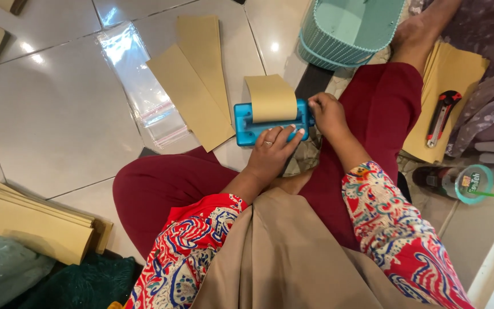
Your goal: A person sits on the floor and uses a manual blue crimping tool to process long strips of cardboard.
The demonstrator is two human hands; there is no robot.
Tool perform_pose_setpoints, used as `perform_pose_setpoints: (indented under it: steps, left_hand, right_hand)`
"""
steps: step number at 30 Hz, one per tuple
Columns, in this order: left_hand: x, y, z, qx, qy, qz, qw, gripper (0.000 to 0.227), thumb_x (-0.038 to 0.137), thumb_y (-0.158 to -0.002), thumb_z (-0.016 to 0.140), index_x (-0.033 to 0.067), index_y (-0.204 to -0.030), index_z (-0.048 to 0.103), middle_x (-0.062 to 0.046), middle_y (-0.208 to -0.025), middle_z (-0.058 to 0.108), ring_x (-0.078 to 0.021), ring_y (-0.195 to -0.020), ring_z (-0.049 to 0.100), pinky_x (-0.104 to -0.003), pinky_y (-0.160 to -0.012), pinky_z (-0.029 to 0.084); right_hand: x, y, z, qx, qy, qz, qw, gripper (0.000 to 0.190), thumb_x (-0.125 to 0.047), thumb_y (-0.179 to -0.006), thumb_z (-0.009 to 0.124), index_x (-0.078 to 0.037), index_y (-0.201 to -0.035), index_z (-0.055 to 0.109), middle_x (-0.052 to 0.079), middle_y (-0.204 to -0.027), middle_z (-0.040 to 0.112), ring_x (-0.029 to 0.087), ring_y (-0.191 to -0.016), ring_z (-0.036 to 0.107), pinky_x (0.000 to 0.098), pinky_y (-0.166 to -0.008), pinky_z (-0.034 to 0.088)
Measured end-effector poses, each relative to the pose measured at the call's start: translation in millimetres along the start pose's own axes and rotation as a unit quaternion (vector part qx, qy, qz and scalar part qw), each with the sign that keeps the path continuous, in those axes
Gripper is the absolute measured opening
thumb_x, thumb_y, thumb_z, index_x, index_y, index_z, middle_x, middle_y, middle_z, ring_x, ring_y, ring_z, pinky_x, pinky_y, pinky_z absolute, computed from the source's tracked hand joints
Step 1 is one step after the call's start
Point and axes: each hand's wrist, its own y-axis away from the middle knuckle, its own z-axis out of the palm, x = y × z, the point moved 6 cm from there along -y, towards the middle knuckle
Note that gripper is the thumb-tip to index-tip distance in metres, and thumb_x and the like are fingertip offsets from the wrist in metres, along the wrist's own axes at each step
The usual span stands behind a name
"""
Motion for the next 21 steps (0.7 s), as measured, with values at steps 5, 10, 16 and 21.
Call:
perform_pose_setpoints:
  steps: [5, 10, 16, 21]
  left_hand:
    - [1, 2, 1, 0.000, -0.001, -0.008, 1.000, 0.029, 0.017, -0.110, 0.045, 0.0229, -0.126, 0.068, -0.006, -0.122, 0.064, -0.0232, -0.111, 0.060, -0.037, -0.097, 0.046]
    - [1, 2, 0, 0.018, -0.001, -0.016, 1.000, 0.031, 0.015, -0.111, 0.042, 0.0225, -0.126, 0.068, -0.006, -0.122, 0.064, -0.0232, -0.110, 0.060, -0.037, -0.098, 0.046]
    - [0, 0, -4, 0.014, 0.010, -0.015, 1.000, 0.027, 0.017, -0.111, 0.045, 0.0211, -0.126, 0.068, -0.007, -0.123, 0.064, -0.0234, -0.111, 0.059, -0.037, -0.098, 0.045]
    - [1, 0, -3, 0.025, 0.003, -0.002, 1.000, 0.027, 0.020, -0.111, 0.047, 0.0194, -0.127, 0.069, -0.008, -0.122, 0.064, -0.0232, -0.110, 0.058, -0.036, -0.096, 0.046]
  right_hand:
    - [37, 24, 29, -0.092, 0.097, -0.038, 0.990, 0.027, -0.004, -0.092, 0.065, -0.004, -0.119, 0.070, 0.022, -0.107, 0.069, 0.045, -0.108, 0.066, 0.0531, -0.094, 0.054]
    - [22, 50, 24, -0.158, 0.140, -0.016, 0.977, 0.034, -0.010, -0.091, 0.068, 0.004, -0.121, 0.066, 0.029, -0.109, 0.067, 0.050, -0.109, 0.064, 0.0573, -0.095, 0.052]
    - [-24, 85, -7, -0.222, 0.110, 0.026, 0.969, 0.036, -0.018, -0.093, 0.069, 0.003, -0.122, 0.065, 0.031, -0.112, 0.068, 0.052, -0.112, 0.064, 0.0589, -0.097, 0.052]
    - [-10, 102, -23, -0.212, 0.043, 0.084, 0.973, 0.032, -0.022, -0.092, 0.075, -0.012, -0.122, 0.070, 0.021, -0.103, 0.072, 0.039, -0.096, 0.073, 0.0489, -0.081, 0.060]
